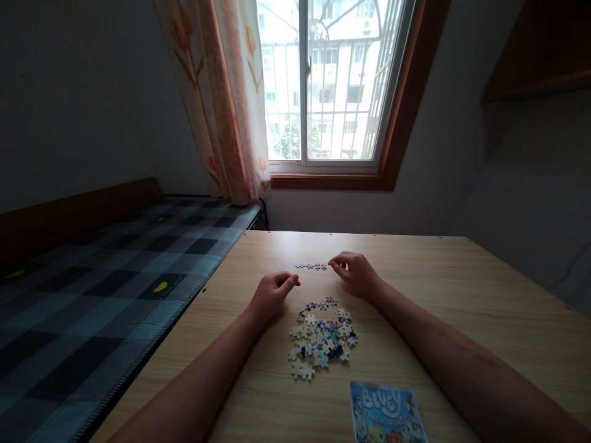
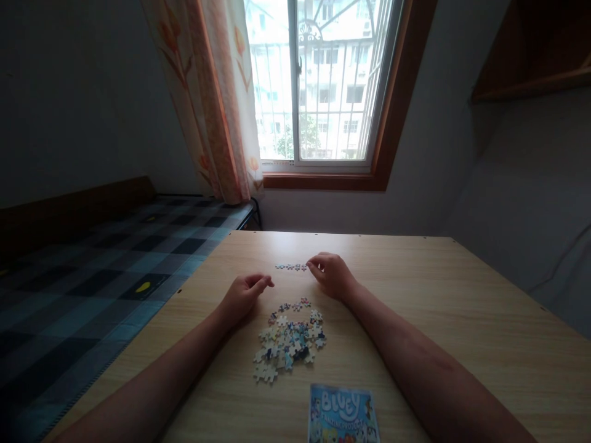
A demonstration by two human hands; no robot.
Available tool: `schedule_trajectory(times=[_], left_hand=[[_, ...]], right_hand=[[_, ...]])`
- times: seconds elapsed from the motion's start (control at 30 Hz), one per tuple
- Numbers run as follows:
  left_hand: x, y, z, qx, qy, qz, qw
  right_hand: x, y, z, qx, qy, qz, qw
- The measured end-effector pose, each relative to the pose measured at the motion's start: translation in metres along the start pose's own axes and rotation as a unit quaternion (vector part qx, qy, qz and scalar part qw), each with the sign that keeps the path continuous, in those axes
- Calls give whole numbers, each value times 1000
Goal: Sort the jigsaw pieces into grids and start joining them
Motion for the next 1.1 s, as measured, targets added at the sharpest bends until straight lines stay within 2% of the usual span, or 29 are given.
schedule_trajectory(times=[0.07, 0.17, 0.23, 0.3, 0.4, 0.57, 0.97, 1.1], left_hand=[[-1, 0, 1, 0, -1, 7, 1000], [-1, 1, 2, -4, -1, 12, 1000], [-2, 1, 2, -6, 0, 12, 1000], [-2, 1, 3, -7, 3, 11, 1000], [-2, 1, 4, -10, 7, 10, 1000], [-2, 1, 6, -17, 7, 11, 1000], [-2, 2, 5, -16, 15, 14, 1000], [-2, 1, 3, -16, 19, 14, 1000]], right_hand=[[5, 2, 0, -43, 76, 117, 989], [9, -6, 6, -92, 138, 342, 925], [12, -13, 12, -92, 123, 430, 890], [11, -19, 18, -81, 86, 474, 873], [6, -24, 25, -81, 32, 496, 864], [3, -24, 30, -67, -30, 485, 871], [7, -22, 13, -100, 56, 474, 873], [9, -27, 21, -99, -16, 503, 859]])
Point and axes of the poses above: each hand's wrist, its own y-axis towards the middle knuckle, its own x-axis out of the back of the hand, z = x × y, the point moved 5 cm from there along y, towards the middle knuckle, and after that the axes turned 9 degrees about -z, right-handed, at the moved point
